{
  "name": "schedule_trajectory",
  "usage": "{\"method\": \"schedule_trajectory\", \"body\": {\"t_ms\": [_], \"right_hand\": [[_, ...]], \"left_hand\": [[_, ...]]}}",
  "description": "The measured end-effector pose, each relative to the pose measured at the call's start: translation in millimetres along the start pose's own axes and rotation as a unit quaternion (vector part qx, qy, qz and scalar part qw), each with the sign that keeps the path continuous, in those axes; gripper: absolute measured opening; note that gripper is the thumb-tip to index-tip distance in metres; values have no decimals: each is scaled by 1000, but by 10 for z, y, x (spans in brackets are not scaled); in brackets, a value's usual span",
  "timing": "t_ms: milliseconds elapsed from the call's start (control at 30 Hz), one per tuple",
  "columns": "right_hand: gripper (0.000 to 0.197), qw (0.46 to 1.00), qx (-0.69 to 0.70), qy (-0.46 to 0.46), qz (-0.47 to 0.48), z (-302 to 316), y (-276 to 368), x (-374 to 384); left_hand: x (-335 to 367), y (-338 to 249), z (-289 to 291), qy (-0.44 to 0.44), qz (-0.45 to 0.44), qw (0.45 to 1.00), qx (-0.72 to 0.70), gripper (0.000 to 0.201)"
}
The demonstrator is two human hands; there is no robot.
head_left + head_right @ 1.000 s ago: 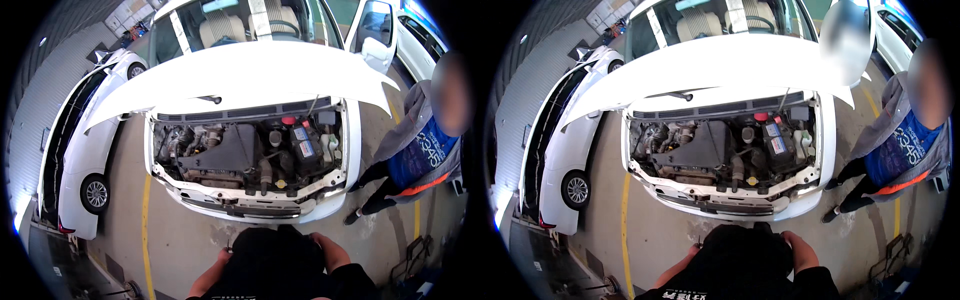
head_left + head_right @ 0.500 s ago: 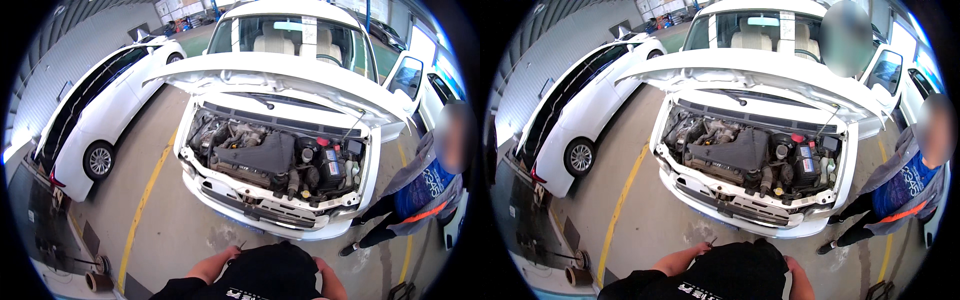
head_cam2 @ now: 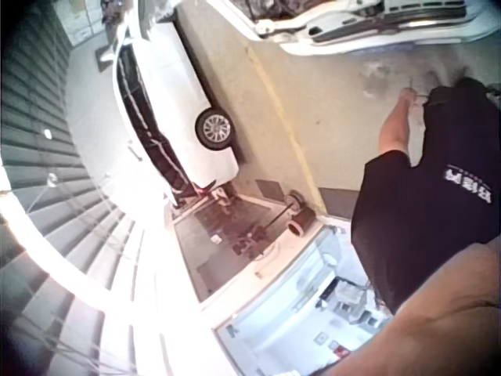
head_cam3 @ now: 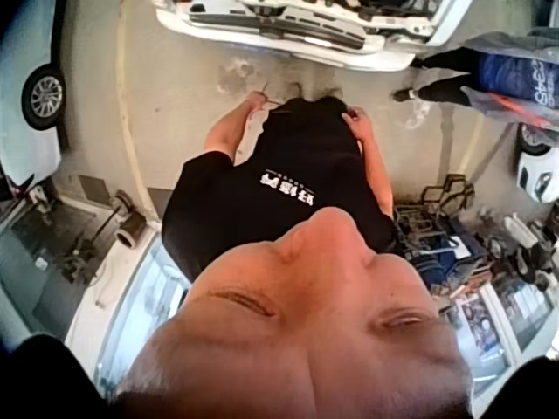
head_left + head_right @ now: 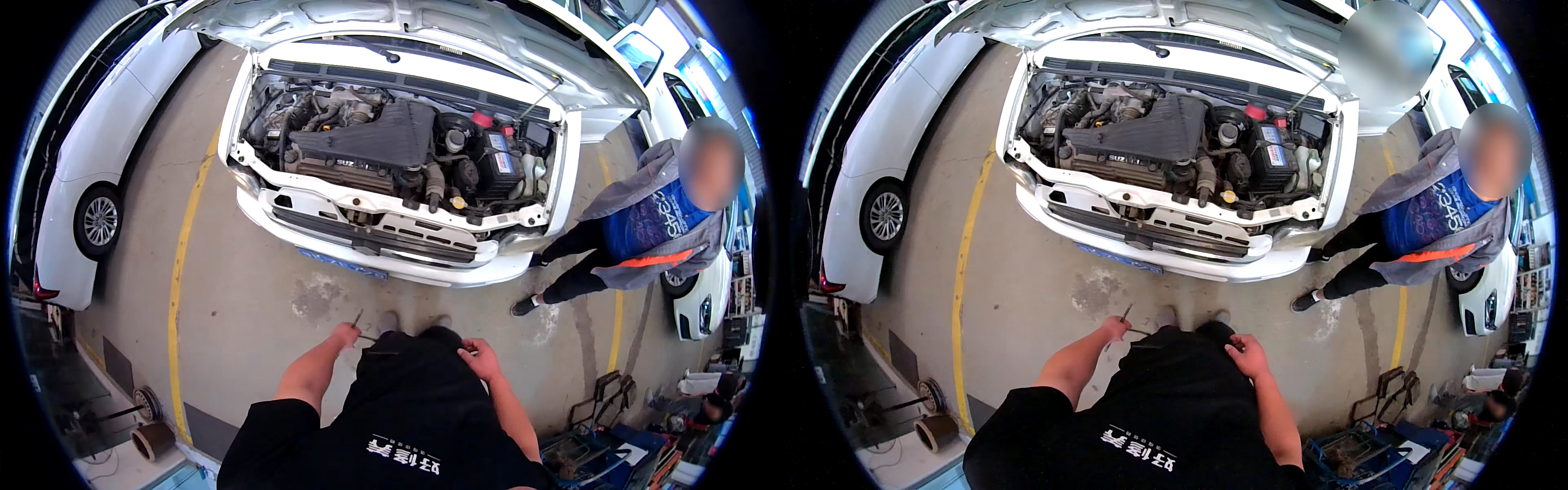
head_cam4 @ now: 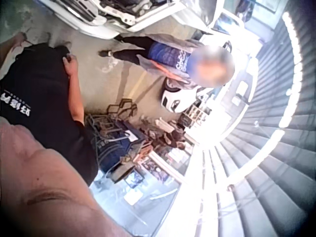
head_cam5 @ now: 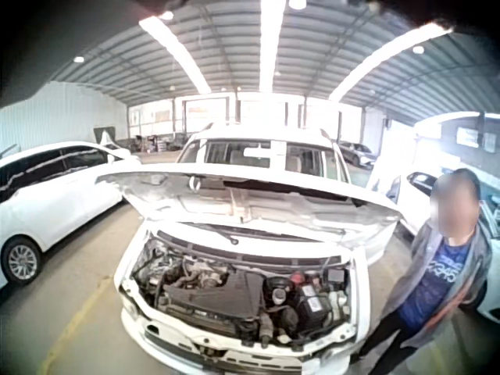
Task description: The person works on the front bumper of a white car in a garage. They use a screwdriver to pry and adjust the bumper near the headlight and wheel arch, then retrieve a spray bottle and a screwdriver from a workbench to continue the repair.
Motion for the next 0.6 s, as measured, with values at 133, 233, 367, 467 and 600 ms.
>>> {"method": "schedule_trajectory", "body": {"t_ms": [133, 233, 367, 467, 600], "right_hand": [[43, 999, 0, -31, 26, 80, -80, -63], [48, 998, -18, -47, 33, 207, -194, -170], [61, 996, -52, -41, 54, 408, -385, -454], [69, 984, -94, -98, 113, 543, -646, -689], [72, 962, -129, -204, 127, 827, -797, -1073]], "left_hand": [[-268, -179, -86, -28, -80, 996, -31, 28], [-602, -745, -238, -15, -127, 986, -104, 30], [-959, -1489, -674, -7, -250, 966, -69, 30], [-1449, -2153, -1046, 67, -267, 960, -46, 30], [-2127, -2898, -1580, 145, -319, 937, 2, 40]]}}
Point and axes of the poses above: each hand's wrist, its own x-axis towards the middle knuckle, its own z-axis out of the back of the hand, y = z × x, the point moved 1 cm from there along x, towards the middle knuckle, and after that the axes turned 1 degree about x, right-handed, at the moved point
